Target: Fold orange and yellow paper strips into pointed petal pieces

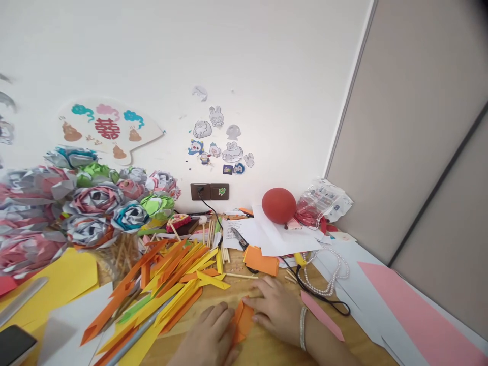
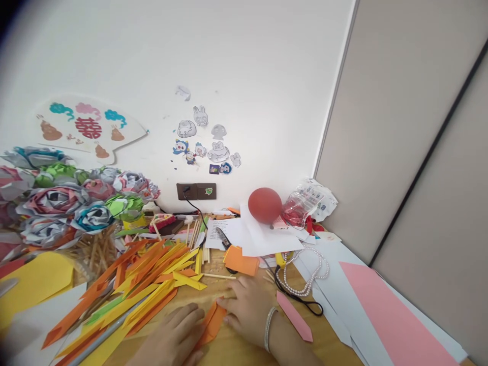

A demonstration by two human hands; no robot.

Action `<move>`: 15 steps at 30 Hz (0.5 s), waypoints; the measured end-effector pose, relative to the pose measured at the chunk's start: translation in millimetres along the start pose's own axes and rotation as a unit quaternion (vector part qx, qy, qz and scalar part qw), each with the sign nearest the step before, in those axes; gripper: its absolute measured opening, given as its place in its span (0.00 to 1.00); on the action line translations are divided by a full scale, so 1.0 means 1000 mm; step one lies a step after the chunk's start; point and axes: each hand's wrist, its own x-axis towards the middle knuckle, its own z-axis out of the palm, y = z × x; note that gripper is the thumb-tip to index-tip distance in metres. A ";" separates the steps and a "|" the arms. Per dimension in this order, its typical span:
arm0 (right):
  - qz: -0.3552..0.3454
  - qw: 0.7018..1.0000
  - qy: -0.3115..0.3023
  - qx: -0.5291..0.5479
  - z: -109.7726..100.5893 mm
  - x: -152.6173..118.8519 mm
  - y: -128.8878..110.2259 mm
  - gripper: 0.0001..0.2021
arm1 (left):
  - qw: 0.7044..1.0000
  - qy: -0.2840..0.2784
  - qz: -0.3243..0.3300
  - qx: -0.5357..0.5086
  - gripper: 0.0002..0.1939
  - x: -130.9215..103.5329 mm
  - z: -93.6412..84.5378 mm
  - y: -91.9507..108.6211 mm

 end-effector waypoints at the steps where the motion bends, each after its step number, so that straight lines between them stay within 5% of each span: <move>1: 0.013 1.000 0.000 -0.012 0.000 0.000 -0.002 0.15 | 1.000 0.003 -0.009 0.008 0.07 -0.001 0.002 -0.001; 11: 0.030 0.999 0.020 0.022 0.017 0.007 -0.002 0.12 | 0.995 0.052 -0.039 0.080 0.03 -0.001 0.024 -0.012; 15: 0.018 0.999 0.039 0.026 0.018 0.009 0.000 0.15 | 0.994 0.076 -0.020 0.072 0.17 -0.002 0.019 -0.018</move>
